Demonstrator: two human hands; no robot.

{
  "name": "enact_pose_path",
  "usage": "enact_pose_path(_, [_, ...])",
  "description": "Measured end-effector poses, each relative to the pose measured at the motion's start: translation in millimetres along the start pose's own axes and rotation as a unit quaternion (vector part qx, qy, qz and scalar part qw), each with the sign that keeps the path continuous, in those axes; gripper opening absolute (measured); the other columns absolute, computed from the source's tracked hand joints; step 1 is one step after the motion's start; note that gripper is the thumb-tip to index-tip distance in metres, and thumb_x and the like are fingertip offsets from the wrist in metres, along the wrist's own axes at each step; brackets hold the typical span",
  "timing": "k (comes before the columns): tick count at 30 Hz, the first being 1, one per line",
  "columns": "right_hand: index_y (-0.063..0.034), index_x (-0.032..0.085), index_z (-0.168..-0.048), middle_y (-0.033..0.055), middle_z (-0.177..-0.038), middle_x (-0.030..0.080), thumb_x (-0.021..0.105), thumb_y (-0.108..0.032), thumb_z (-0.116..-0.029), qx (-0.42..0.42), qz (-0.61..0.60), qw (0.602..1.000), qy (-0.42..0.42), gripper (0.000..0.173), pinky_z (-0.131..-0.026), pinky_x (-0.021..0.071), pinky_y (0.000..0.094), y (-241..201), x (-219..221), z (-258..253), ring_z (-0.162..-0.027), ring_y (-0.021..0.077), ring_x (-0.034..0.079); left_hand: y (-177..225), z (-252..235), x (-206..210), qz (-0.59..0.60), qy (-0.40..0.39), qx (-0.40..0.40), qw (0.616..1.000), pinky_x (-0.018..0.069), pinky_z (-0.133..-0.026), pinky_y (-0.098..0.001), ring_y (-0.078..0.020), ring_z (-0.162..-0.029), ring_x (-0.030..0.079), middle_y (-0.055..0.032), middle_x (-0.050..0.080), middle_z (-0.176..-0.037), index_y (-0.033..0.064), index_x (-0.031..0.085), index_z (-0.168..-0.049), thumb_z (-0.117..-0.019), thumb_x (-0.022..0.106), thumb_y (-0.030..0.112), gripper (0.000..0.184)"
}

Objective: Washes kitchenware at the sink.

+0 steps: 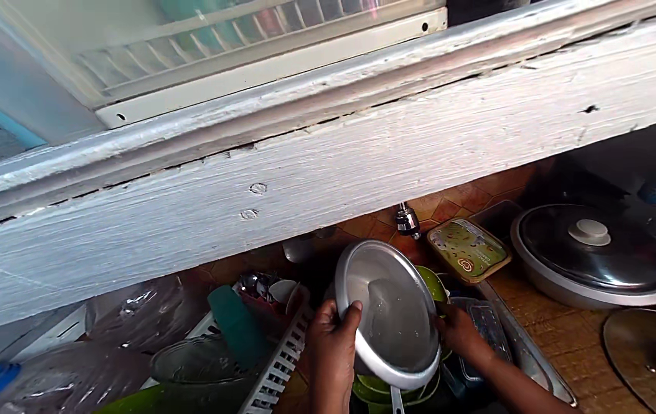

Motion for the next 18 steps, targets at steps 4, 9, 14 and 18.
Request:
enact_pose_path(4, [0.0019,0.069,-0.118,0.0168,-0.094,0.069,0.06,-0.019,-0.1031,0.057,0.001,0.998,-0.035,0.027,-0.072,0.0559,0.0429,15,3,5,-0.077,0.0238,0.067,17,9,26,-0.122,-0.108,0.027,0.986,0.0541,-0.064,-0.0305,-0.0118,-0.065,0.062,-0.0038,0.063,-0.071,0.0026,0.066,-0.087,-0.0887,0.074,0.01,0.011])
enact_pose_path(9, [0.0001,0.061,-0.129,0.0171,-0.097,0.067,0.06,-0.025,-0.1047,0.102,-0.023,0.992,-0.072,0.035,-0.064,0.0547,0.0431,26,7,10,-0.075,0.0249,0.064,36,29,64,-0.231,-0.211,0.002,0.95,0.0555,-0.072,-0.0399,-0.018,-0.073,0.065,-0.0075,0.065,-0.079,0.002,0.067,-0.096,-0.0934,0.069,0.019,0.018])
enact_pose_path(14, [0.0082,0.062,-0.116,0.017,-0.097,0.066,0.053,-0.014,-0.1055,0.003,0.027,0.998,-0.052,0.026,-0.07,0.0532,0.0424,24,3,27,-0.08,0.0207,0.062,45,51,91,-0.31,-0.284,-0.008,0.907,0.0553,-0.088,-0.051,-0.0311,-0.098,0.069,-0.0184,0.071,-0.101,-0.0017,0.068,-0.109,-0.0969,0.065,0.022,0.027])
enact_pose_path(18, [0.0182,0.041,-0.137,0.0208,-0.129,0.057,0.039,0.009,-0.1035,0.124,0.051,0.987,-0.092,0.035,-0.098,0.0455,0.0246,-96,-3,105,-0.106,0.0108,0.057,52,69,108,-0.35,-0.336,0.003,0.874,0.052,-0.097,-0.0567,-0.038,-0.115,0.066,-0.0249,0.068,-0.119,-0.0038,0.063,-0.126,-0.1007,0.062,0.019,0.034])
Point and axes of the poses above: each hand's wrist, its own z-axis away from the middle knuckle, its own x-axis out of the palm, y = z × x, the point moved 3 cm from there along -z, towards the middle knuckle
